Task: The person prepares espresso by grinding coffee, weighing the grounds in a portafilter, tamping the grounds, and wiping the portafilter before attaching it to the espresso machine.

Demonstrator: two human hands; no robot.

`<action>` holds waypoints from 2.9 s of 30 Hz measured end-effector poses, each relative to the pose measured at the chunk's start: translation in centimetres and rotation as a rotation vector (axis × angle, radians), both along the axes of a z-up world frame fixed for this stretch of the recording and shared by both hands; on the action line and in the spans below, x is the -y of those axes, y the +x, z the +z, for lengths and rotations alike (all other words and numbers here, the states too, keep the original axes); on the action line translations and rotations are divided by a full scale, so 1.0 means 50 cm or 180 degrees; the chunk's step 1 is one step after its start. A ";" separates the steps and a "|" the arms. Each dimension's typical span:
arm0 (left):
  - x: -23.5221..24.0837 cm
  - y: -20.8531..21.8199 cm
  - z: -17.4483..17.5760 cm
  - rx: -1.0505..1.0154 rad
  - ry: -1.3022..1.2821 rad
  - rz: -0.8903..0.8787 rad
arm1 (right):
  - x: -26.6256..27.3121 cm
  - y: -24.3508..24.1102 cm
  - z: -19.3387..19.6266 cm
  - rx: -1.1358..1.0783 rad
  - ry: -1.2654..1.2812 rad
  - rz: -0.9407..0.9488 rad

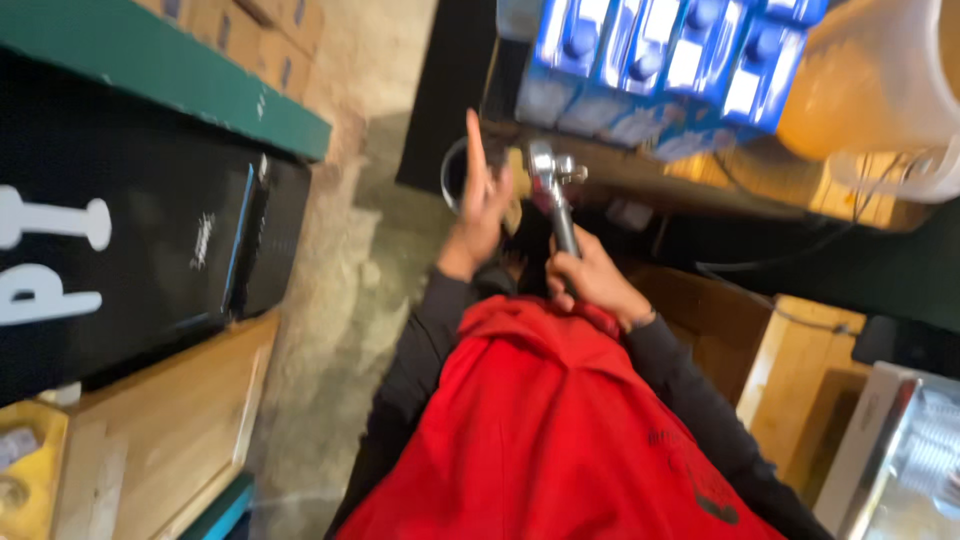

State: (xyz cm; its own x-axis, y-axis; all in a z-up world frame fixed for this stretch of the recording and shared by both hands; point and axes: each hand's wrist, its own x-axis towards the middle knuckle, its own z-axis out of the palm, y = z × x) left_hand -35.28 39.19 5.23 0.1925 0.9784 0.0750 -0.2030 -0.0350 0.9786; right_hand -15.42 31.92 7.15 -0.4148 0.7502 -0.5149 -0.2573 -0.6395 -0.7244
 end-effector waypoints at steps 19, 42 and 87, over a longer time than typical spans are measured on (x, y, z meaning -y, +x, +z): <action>-0.034 -0.065 0.349 -0.1948 0.2923 -0.1799 | 0.100 0.102 0.086 -0.3008 -0.0706 0.0894; 0.021 -0.103 -0.218 -0.0931 -0.0607 0.0402 | 0.073 0.057 0.162 -0.3151 -0.0230 0.0135; 0.801 0.352 0.226 -0.1598 0.4124 -0.4638 | 1.114 -0.234 0.092 0.4558 -0.2541 -0.2670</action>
State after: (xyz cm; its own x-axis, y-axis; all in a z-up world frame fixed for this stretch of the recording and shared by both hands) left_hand -17.67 -0.86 16.53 0.8625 -0.4768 0.1694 -0.4945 -0.7231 0.4824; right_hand -27.13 -23.79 11.73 0.9189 -0.0671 -0.3888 -0.1848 -0.9438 -0.2739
